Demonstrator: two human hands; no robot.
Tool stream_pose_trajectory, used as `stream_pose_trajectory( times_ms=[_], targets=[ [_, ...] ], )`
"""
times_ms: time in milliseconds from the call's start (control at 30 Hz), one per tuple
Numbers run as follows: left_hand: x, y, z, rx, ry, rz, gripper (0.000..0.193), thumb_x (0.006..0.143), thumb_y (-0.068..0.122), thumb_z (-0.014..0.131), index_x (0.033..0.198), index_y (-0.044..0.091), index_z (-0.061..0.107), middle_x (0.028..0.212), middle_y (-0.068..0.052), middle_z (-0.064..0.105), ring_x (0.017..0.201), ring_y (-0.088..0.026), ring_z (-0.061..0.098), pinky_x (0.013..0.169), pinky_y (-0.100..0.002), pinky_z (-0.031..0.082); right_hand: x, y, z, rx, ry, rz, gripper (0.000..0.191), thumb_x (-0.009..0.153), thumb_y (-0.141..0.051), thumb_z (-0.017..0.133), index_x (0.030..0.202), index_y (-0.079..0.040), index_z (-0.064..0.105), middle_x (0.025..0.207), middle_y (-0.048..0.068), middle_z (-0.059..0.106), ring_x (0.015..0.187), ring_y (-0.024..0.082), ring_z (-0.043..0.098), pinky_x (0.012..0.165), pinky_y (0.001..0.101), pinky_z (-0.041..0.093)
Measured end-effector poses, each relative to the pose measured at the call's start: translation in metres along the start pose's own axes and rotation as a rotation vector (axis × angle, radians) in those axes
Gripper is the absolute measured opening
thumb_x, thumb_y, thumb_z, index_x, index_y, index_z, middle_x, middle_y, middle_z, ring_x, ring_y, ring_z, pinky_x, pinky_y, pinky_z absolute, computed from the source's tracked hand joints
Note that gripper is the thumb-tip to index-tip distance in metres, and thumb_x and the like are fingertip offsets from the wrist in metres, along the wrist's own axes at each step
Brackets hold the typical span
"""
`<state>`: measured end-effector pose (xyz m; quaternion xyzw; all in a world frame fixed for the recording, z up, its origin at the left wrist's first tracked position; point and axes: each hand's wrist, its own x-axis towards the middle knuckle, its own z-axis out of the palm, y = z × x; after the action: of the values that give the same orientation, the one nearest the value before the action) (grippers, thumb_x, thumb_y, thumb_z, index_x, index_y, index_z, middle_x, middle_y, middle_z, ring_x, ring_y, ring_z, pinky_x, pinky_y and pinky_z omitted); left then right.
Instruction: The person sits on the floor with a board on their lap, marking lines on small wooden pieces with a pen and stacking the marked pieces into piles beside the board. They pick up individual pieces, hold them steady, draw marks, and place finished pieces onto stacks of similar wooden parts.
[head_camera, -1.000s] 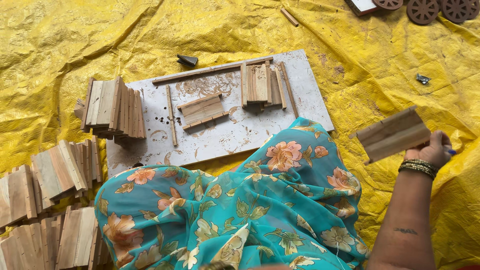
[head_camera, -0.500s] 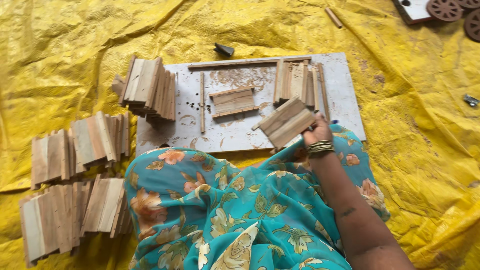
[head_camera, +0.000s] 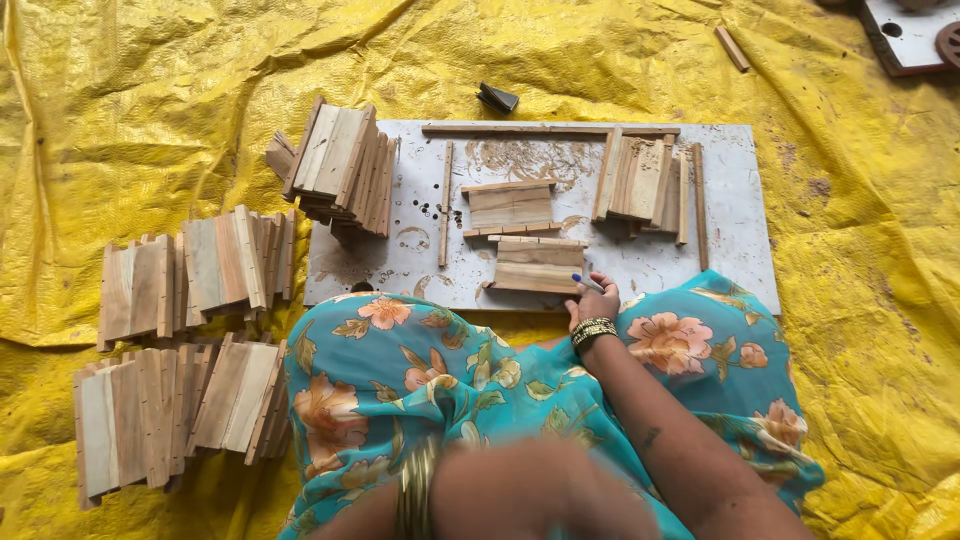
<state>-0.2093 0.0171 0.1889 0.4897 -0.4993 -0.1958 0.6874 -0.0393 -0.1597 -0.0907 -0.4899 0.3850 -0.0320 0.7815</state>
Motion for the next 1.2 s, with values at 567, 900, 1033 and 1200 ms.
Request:
stream_pose_trajectory(
  times_ms=[567,900,1033,1200],
  targets=[
    [-0.094,-0.273,-0.140,0.878,0.511,-1.524,0.049,0.089,0.023,0.068,0.129,-0.003,0.055,0.134,-0.025,0.052,0.123,-0.038,0.058,0.105,-0.044,0.050,0.013,0.008,-0.005,-0.678,-0.415,-0.489,0.017,0.096,0.001,0.063,0.113,-0.004,0.065,0.104,0.006,0.073,0.086,0.009,0.064,0.074,0.0250,0.054],
    [-0.100,-0.287,-0.142,0.968,0.644,-1.441,0.048,0.088,0.016,0.064,0.130,-0.006,0.055,0.132,-0.023,0.053,0.125,-0.037,0.055,0.108,-0.041,0.046,0.021,0.016,0.001,-0.639,-0.372,-0.503,0.020,0.095,0.003,0.062,0.112,-0.006,0.066,0.103,0.005,0.073,0.088,0.008,0.066,0.074,0.0240,0.056],
    [-0.101,-0.290,-0.145,0.942,0.677,-1.451,0.045,0.087,0.011,0.063,0.129,-0.004,0.057,0.133,-0.021,0.054,0.126,-0.036,0.055,0.107,-0.041,0.047,0.020,0.017,0.000,-0.630,-0.356,-0.476,0.018,0.096,0.002,0.061,0.112,-0.006,0.066,0.101,0.005,0.072,0.083,0.008,0.065,0.070,0.0241,0.056],
    [-0.100,-0.290,-0.145,0.913,0.690,-1.464,0.044,0.088,0.009,0.063,0.129,-0.003,0.056,0.134,-0.020,0.053,0.127,-0.035,0.053,0.108,-0.040,0.046,0.018,0.016,0.000,-0.663,-0.341,-0.491,0.017,0.096,0.002,0.061,0.111,-0.005,0.066,0.099,0.004,0.071,0.083,0.007,0.065,0.071,0.0231,0.057]
  ],
)
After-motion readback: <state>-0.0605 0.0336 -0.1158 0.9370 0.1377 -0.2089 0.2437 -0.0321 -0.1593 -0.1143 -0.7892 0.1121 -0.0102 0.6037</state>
